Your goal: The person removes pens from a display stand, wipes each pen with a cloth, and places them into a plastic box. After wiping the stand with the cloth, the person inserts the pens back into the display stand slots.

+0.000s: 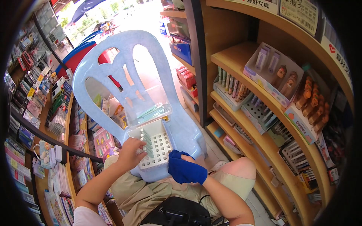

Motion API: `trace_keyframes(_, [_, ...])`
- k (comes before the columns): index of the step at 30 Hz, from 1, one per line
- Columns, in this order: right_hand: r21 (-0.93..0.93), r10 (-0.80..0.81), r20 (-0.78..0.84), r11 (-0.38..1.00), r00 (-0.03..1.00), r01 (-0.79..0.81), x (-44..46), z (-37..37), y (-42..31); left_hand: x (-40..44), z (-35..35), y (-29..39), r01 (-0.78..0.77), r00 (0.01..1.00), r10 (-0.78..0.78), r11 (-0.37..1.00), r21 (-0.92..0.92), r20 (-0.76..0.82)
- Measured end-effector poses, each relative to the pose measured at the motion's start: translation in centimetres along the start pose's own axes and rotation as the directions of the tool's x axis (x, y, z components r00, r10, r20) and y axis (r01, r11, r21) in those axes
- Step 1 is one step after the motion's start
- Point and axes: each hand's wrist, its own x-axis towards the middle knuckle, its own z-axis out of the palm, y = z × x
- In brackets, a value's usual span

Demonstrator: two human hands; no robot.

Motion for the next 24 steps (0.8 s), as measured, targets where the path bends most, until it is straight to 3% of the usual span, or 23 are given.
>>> trace_keyframes(9, [-0.035, 0.038, -0.098, 0.999, 0.994, -0.041, -0.3, 1.0, -0.5, -0.9, 1.7, 0.7, -0.034, 0.964, 0.026, 0.999, -0.026, -0.263])
trace_keyframes(13, [-0.130, -0.011, -0.136, 0.991, 0.991, -0.007, -0.5, 1.4, -0.7, -1.2, 2.1, 0.8, -0.028, 0.957, 0.019, 0.999, -0.029, -0.288])
trace_keyframes(16, [-0.104, 0.007, -0.135, 0.994, 0.991, -0.021, -0.4, 1.0, -0.7, -1.2, 1.9, 1.2, -0.045, 0.955, 0.041, 0.999, -0.006, -0.295])
trace_keyframes(19, [-0.115, -0.038, -0.104, 0.993, 0.994, 0.026, 0.0, 0.4, -0.2, -1.1, 1.8, 1.1, -0.065, 0.955, 0.064, 0.998, 0.005, -0.291])
trace_keyframes(22, [0.001, 0.013, 0.020, 1.000, 1.000, -0.013, -0.2, 0.4, -0.7, -0.9, 1.9, 0.6, -0.081, 0.957, 0.077, 0.997, -0.003, -0.279])
trace_keyframes(24, [-0.038, -0.006, -0.074, 0.999, 0.997, 0.004, 0.1, 0.8, -0.4, -0.9, 1.9, 0.5, -0.082, 0.956, 0.079, 0.997, 0.001, -0.281])
